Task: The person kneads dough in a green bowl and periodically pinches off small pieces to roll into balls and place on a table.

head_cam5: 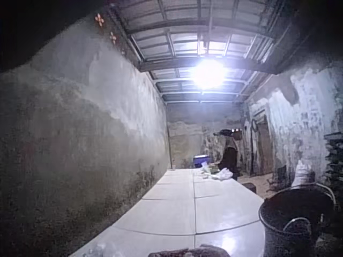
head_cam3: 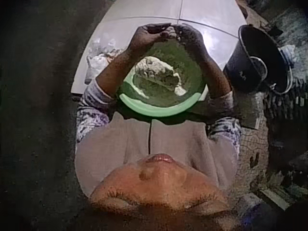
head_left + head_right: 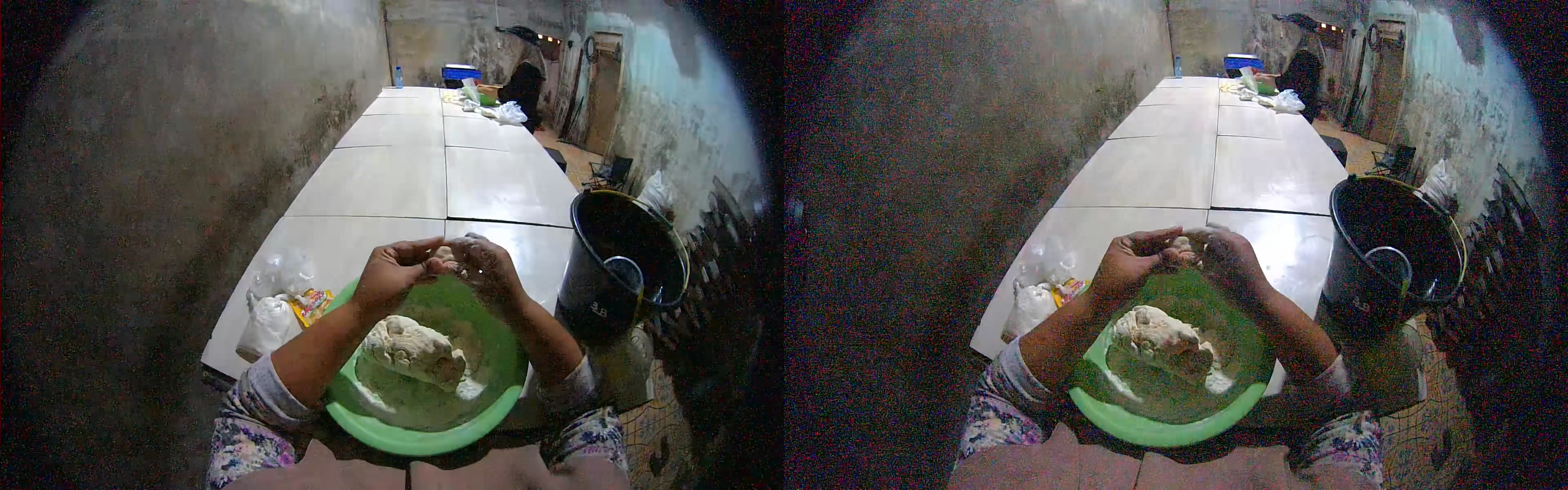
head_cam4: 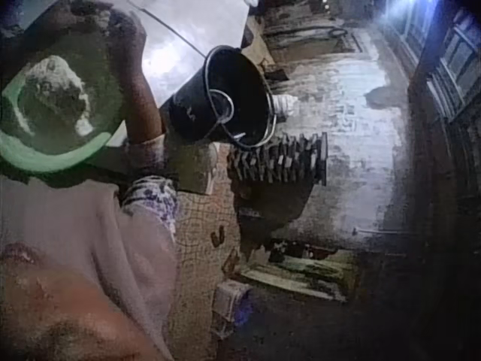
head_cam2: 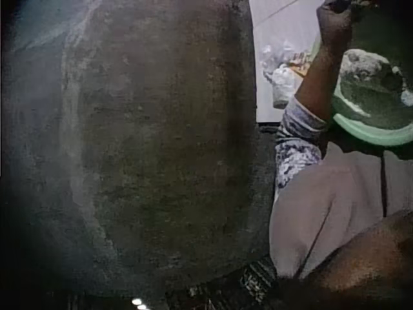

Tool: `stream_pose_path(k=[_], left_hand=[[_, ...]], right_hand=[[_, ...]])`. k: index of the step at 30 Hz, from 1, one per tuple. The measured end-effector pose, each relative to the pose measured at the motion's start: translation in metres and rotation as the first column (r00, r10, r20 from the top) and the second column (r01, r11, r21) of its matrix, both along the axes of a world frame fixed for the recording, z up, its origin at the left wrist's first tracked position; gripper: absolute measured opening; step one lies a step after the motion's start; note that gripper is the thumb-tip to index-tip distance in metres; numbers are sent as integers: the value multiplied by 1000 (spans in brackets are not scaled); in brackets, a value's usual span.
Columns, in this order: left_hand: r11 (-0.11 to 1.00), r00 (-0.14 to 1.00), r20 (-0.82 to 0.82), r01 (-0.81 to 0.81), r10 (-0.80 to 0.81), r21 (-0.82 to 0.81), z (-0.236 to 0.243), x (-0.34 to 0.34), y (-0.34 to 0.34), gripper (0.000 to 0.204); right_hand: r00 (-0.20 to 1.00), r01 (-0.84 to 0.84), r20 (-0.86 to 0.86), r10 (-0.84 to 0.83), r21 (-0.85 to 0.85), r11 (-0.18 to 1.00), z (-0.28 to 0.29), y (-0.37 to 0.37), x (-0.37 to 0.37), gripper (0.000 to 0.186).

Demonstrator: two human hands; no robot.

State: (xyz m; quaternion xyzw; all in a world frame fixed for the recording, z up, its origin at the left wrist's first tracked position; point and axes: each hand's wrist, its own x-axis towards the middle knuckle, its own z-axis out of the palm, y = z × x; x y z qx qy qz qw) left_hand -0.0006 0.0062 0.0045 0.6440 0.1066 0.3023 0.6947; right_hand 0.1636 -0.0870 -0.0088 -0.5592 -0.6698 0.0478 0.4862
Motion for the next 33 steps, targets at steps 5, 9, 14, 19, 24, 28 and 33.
stream_pose_path(k=[5, 9, 14, 19, 24, 28, 33], left_hand=[[999, 1000, 22, -19, 19, 39, 4, 2, -4, 24], [986, 995, -6, -99, 101, 137, -3, 0, 2, 26], [991, 995, -69, -56, 65, 122, 7, -1, -7, 27], [993, 994, -84, -55, 64, 106, 6, 0, -3, 24], [996, 994, -61, -85, 86, 15, 4, 1, -1, 26], [997, 996, -53, -68, 66, -29, 4, -3, 6, 32], [995, 988, -124, -87, 93, 53, 5, 0, 5, 45]], right_hand=[[976, -130, -160, 145, 100, 987, -10, 5, 13, 25], [918, -160, -370, 140, -25, 987, 11, -5, -6, 21], [867, -152, -496, 40, -187, 971, 8, -4, -1, 20], [884, -166, -464, 54, -204, 965, 13, -8, -5, 22], [883, -164, -463, 71, -163, 973, 12, -6, -5, 19], [976, -35, -213, 39, 22, 999, 7, -3, -8, 23], [990, -65, 139, 39, 185, 981, -1, 2, 1, 27]])
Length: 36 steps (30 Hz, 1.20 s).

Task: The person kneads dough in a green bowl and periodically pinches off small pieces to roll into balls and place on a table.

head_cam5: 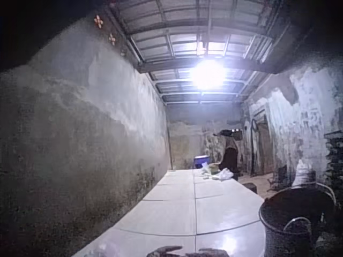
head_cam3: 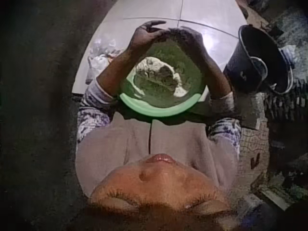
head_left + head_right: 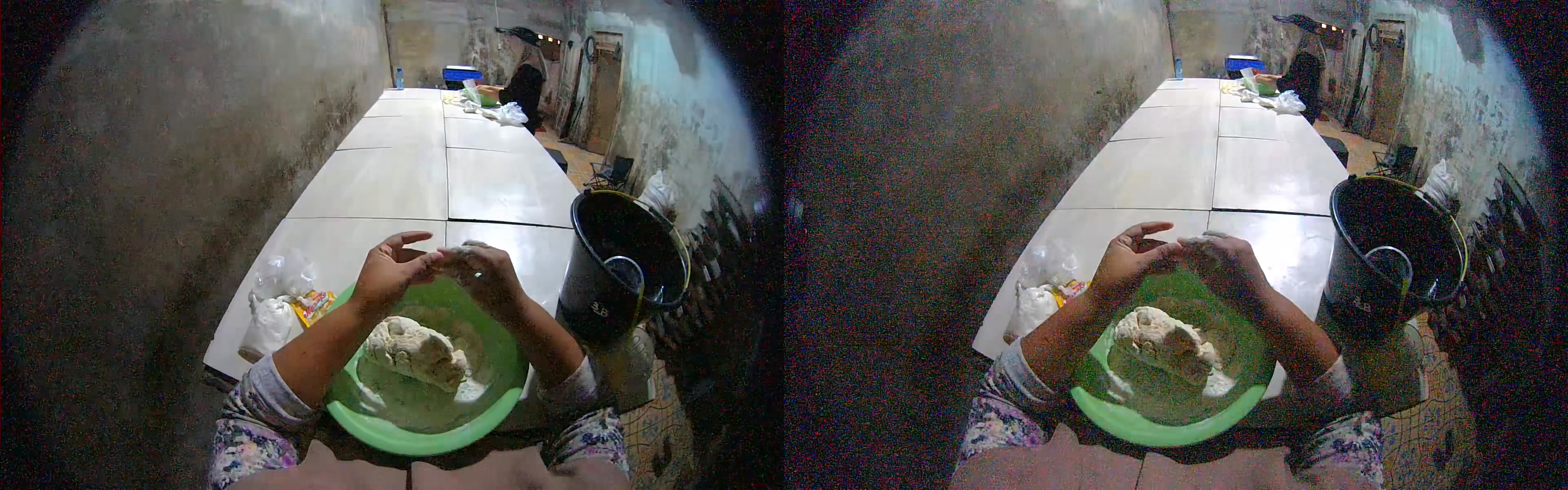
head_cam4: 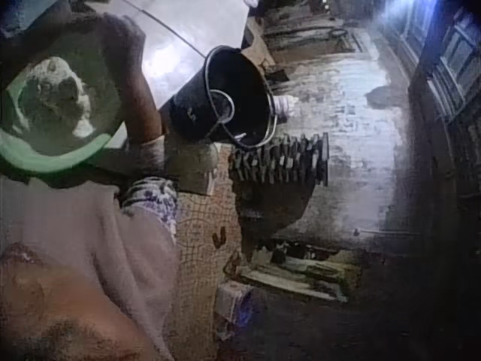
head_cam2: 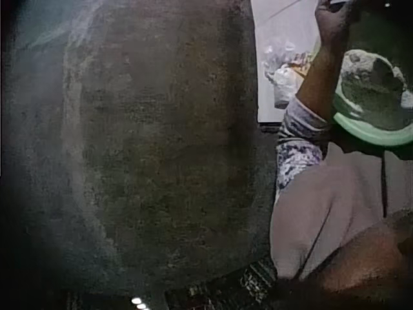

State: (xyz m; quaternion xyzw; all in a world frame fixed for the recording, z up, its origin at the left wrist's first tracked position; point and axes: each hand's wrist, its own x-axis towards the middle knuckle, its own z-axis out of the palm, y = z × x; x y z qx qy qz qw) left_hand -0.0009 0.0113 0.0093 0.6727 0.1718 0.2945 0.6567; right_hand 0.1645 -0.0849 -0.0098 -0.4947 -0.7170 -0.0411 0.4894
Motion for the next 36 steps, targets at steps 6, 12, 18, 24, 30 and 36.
stream_pose_path(k=[6, 12, 18, 24, 30, 36], left_hand=[[996, 990, 123, 77, -71, -41, -4, 2, 0, 50], [998, 998, -64, 29, -25, 64, -14, 5, 2, 30], [1000, 998, -66, -2, 1, -21, -9, 3, -2, 31], [984, 993, 31, 114, -110, -140, -21, 5, 6, 34], [940, 972, 70, 234, -224, -247, -14, 4, 1, 28], [993, 992, -61, 103, -107, -65, -8, 5, -4, 32]], right_hand=[[930, -73, -368, -12, -216, 974, -4, 1, 1, 25], [822, -171, -569, 9, -232, 957, 5, -5, -5, 26], [754, -259, -656, -2, -300, 918, 8, -5, 0, 25], [799, -174, -594, -95, -380, 909, 5, -1, 4, 16], [779, -213, -624, -69, -366, 906, 10, -5, 4, 17], [714, -229, -700, -21, -261, 938, 18, -9, -9, 22]])
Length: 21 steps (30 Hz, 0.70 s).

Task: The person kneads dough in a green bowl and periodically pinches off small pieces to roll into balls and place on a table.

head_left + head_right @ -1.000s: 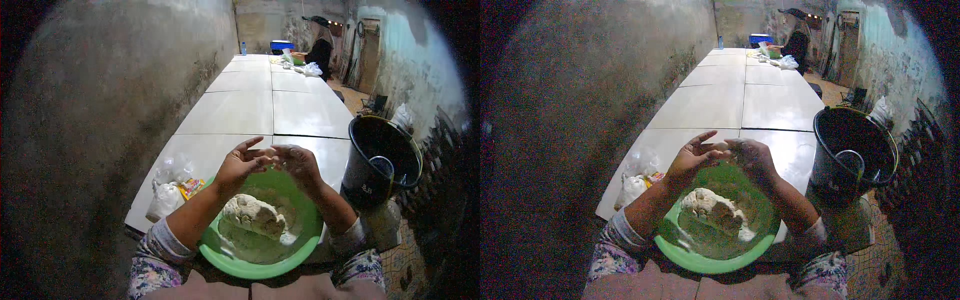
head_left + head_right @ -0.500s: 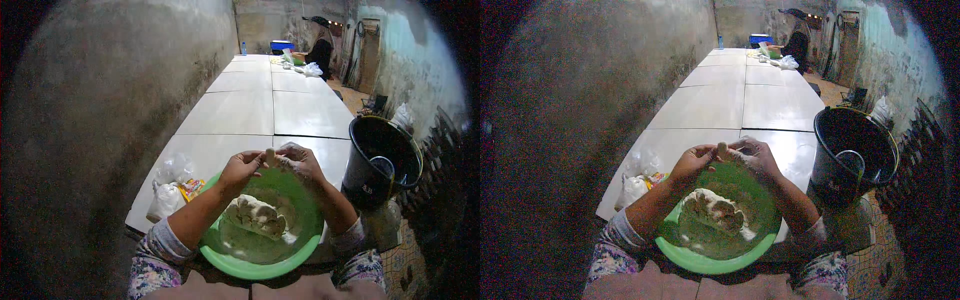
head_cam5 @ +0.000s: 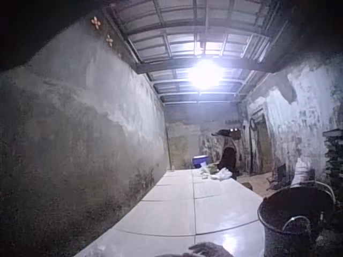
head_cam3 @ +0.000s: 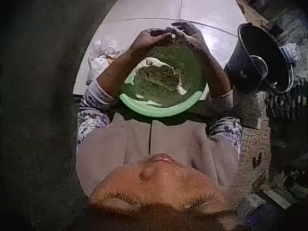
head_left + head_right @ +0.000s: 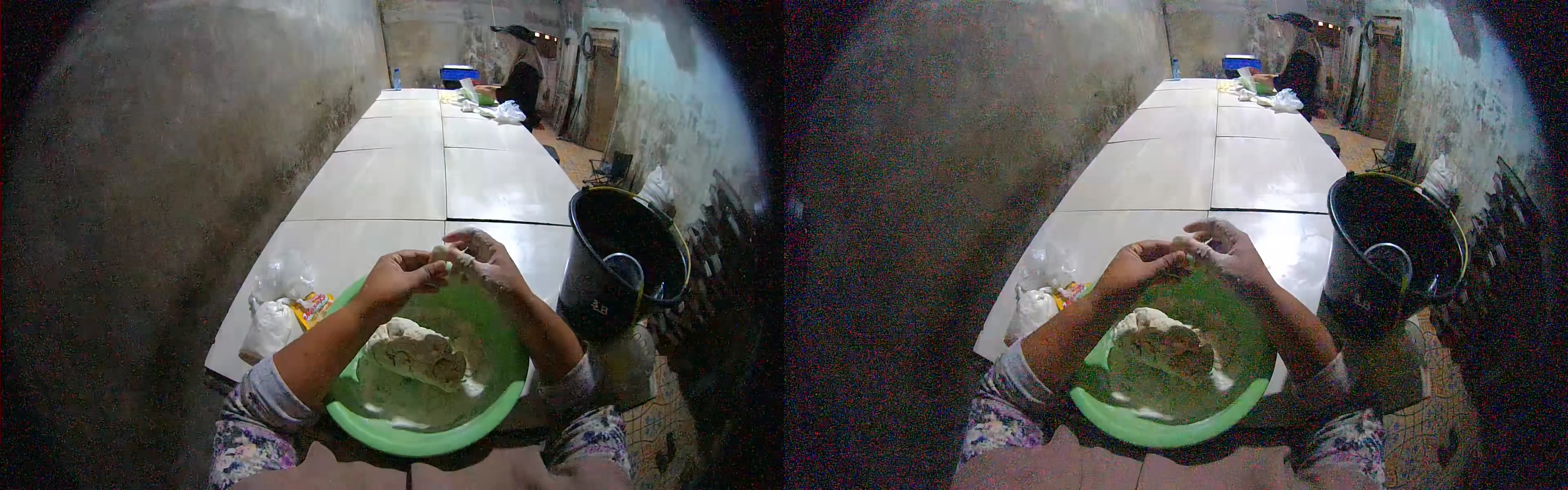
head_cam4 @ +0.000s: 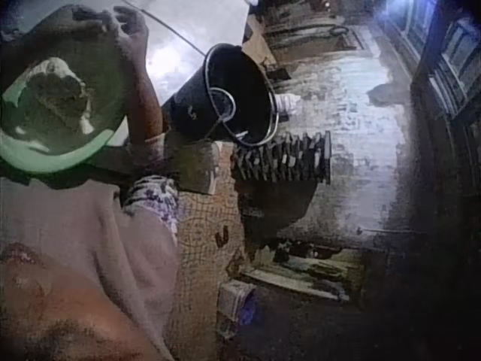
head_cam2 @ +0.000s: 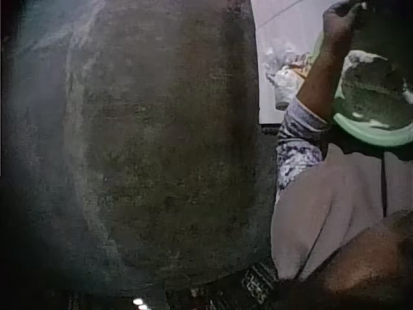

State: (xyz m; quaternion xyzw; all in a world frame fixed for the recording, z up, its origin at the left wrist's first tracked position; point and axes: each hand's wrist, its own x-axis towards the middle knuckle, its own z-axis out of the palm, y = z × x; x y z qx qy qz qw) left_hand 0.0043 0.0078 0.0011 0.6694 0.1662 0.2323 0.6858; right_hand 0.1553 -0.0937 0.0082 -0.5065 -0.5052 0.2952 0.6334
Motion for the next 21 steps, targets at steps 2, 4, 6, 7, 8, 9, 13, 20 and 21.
stream_pose_path(k=[2, 4, 6, 7, 8, 9, 13, 20, 21], left_hand=[[1000, 998, -57, 3, -2, 23, 0, 0, 0, 29], [999, 994, -113, 6, 0, 47, -3, -1, 3, 26], [995, 997, -73, 41, -35, 87, -3, 0, 1, 26], [995, 988, -153, 45, -31, 92, 0, 1, 2, 27], [995, 988, -154, 45, -30, 91, 1, 1, 1, 27], [990, 987, -161, 46, -24, 131, 1, 0, 1, 27], [997, 1000, -18, -2, 3, 79, -6, -2, 1, 25], [999, 999, -43, 1, 1, 53, 0, -2, 1, 21], [996, 996, -84, 5, 3, 91, 3, -2, -1, 21]], right_hand=[[999, -49, -17, 49, 1, 999, -10, 7, 9, 24], [985, -115, 124, 119, -41, 993, -14, 9, 12, 24], [974, -67, 210, 84, -87, 994, -12, 5, 15, 23], [978, -43, 199, 58, -81, 996, -12, 5, 16, 22], [982, -23, 185, 37, -76, 997, -13, 6, 16, 21], [977, 0, 211, 21, -99, 995, -11, 5, 17, 21], [991, -1, 137, 11, -74, 997, -6, 5, 9, 20], [984, -32, 170, 57, -144, 989, -3, 2, 9, 18], [979, -29, 196, 57, -143, 989, -7, 4, 14, 18]])
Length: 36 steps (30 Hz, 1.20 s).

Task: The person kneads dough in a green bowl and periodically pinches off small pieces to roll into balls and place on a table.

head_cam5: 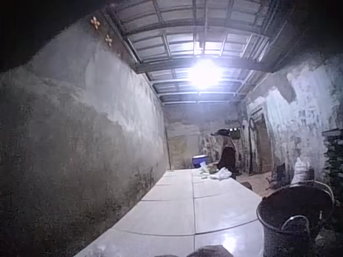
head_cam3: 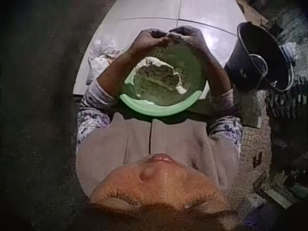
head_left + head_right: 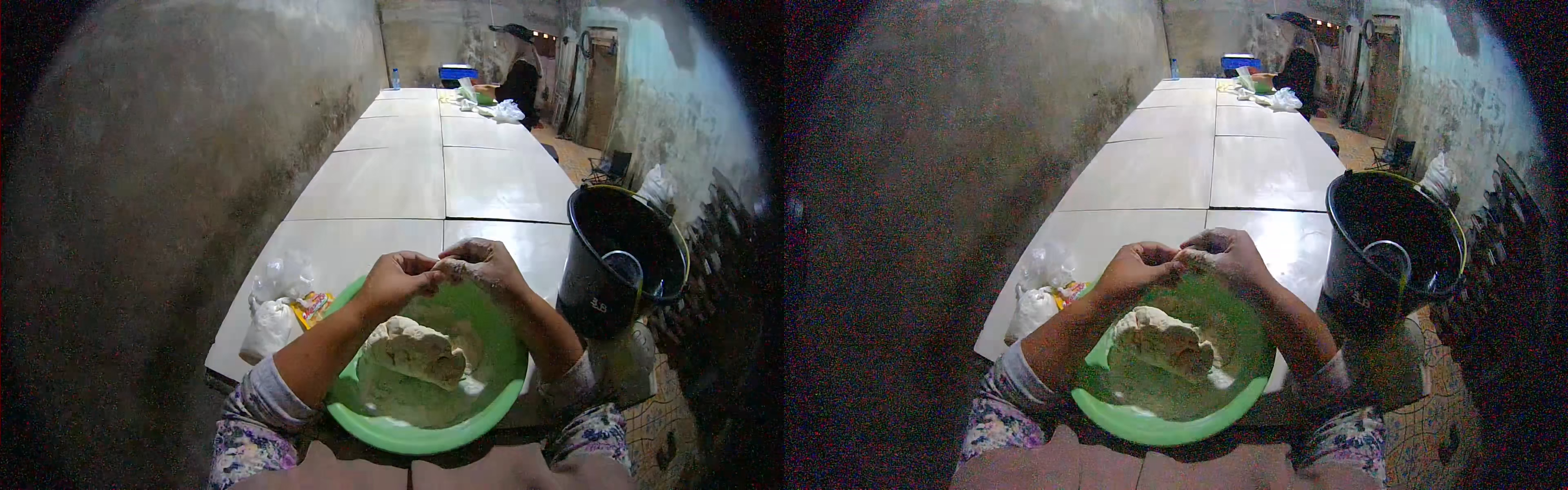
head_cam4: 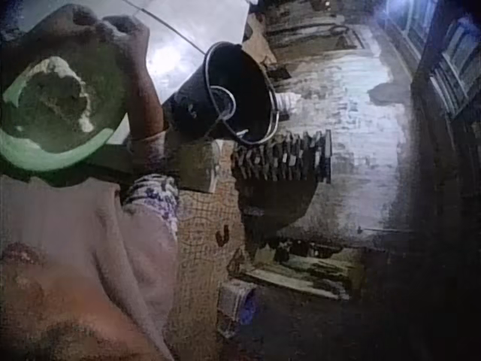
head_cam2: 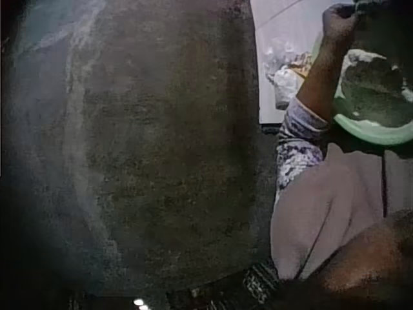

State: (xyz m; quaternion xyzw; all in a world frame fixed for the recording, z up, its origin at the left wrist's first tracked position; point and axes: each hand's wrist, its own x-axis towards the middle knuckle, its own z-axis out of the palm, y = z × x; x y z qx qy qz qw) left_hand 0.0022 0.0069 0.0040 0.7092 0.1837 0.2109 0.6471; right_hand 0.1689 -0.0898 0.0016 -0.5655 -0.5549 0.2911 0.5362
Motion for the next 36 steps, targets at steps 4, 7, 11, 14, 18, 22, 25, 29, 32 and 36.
stream_pose_path(k=[4, 7, 11, 14, 18, 22, 25, 29, 32, 36], left_hand=[[997, 999, -20, -44, 45, 66, 0, 0, -2, 23], [999, 999, 23, -36, 36, -9, 4, 0, -6, 24], [998, 998, -17, -59, 60, 32, 3, 0, -1, 27], [998, 998, 38, -50, 49, 24, -2, 0, 4, 26], [992, 992, -19, -123, 123, -4, 10, -1, -3, 30], [997, 995, 72, -75, 76, -12, 2, 1, 0, 34], [991, 994, 80, -88, 80, 105, 3, -1, -2, 33], [994, 988, 141, -78, 66, 83, 0, 1, 1, 29], [997, 988, 147, -61, 53, 54, 2, -1, -2, 29], [1000, 990, 138, -26, 26, -3, 0, 1, 0, 29]], right_hand=[[1000, -7, -28, 6, -18, 1000, 2, 0, -1, 22], [993, -27, -113, 23, -32, 999, 0, 0, 0, 24], [992, -42, -117, 39, -20, 999, -7, 4, 3, 26], [994, -45, -103, 41, -37, 998, -6, 4, 3, 26], [993, -39, -109, 33, -51, 998, -4, 1, 3, 25], [974, 7, -225, -7, 0, 1000, -3, 2, 4, 25], [978, -14, -207, 13, -2, 1000, -3, 4, 3, 26], [987, -27, -161, 26, -6, 1000, -1, 2, 7, 29], [977, -16, -211, 11, -24, 1000, 2, 1, 1, 30], [961, -42, -276, 25, -57, 997, 8, -5, 0, 30]])
